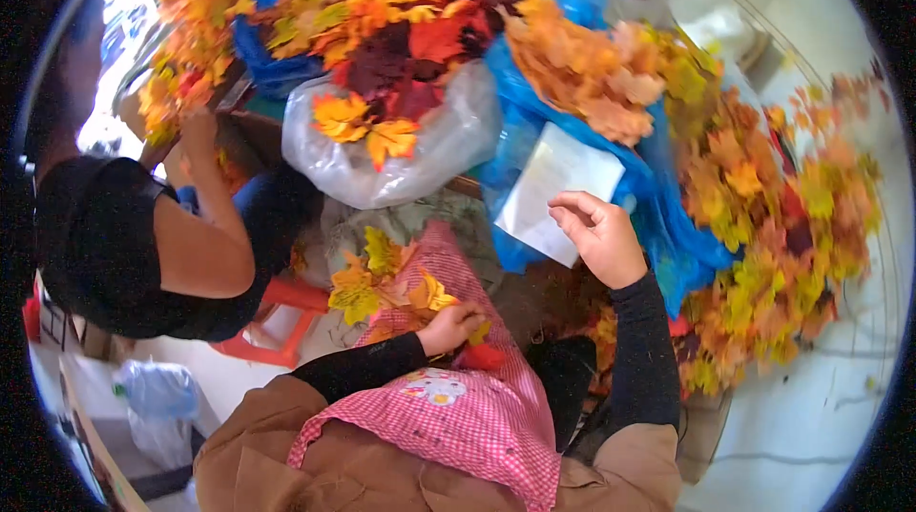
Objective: Assembling artificial autumn leaf garlands by attaching individual plastic leaves to a central stem.
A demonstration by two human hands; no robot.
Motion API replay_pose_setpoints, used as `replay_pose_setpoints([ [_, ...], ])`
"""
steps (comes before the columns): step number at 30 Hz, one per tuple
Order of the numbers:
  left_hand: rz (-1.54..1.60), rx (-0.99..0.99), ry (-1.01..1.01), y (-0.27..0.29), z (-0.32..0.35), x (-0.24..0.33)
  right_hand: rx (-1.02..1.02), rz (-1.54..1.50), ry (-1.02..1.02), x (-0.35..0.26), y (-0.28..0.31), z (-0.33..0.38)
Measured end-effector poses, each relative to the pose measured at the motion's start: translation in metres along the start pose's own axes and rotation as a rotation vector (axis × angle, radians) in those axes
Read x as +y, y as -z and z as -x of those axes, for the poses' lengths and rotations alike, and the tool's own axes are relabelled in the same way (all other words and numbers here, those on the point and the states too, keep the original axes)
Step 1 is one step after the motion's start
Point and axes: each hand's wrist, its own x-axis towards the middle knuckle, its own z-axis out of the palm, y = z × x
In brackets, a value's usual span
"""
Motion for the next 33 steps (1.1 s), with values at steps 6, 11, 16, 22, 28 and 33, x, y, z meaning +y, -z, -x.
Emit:
replay_pose_setpoints([
  [6, 0.059, -0.117, 0.053, 0.004, 0.000, -0.004, -0.248, 0.150, 0.136, -0.024, -0.054, -0.101],
  [11, 0.098, -0.203, 0.146, 0.014, -0.003, 0.001, -0.257, 0.345, 0.382, -0.046, -0.104, -0.161],
  [16, 0.148, -0.201, 0.165, 0.018, -0.006, -0.006, -0.293, 0.329, 0.544, -0.045, -0.171, -0.190],
  [22, 0.216, -0.206, 0.144, 0.021, -0.004, -0.005, 0.004, 0.472, 0.555, -0.027, -0.230, -0.214],
  [28, 0.268, -0.185, 0.078, 0.017, 0.003, -0.013, 0.089, 0.396, 0.503, -0.023, -0.233, -0.210],
  [33, 0.276, -0.152, 0.010, 0.014, 0.003, -0.012, 0.177, -0.461, 0.189, -0.031, -0.208, -0.209],
])
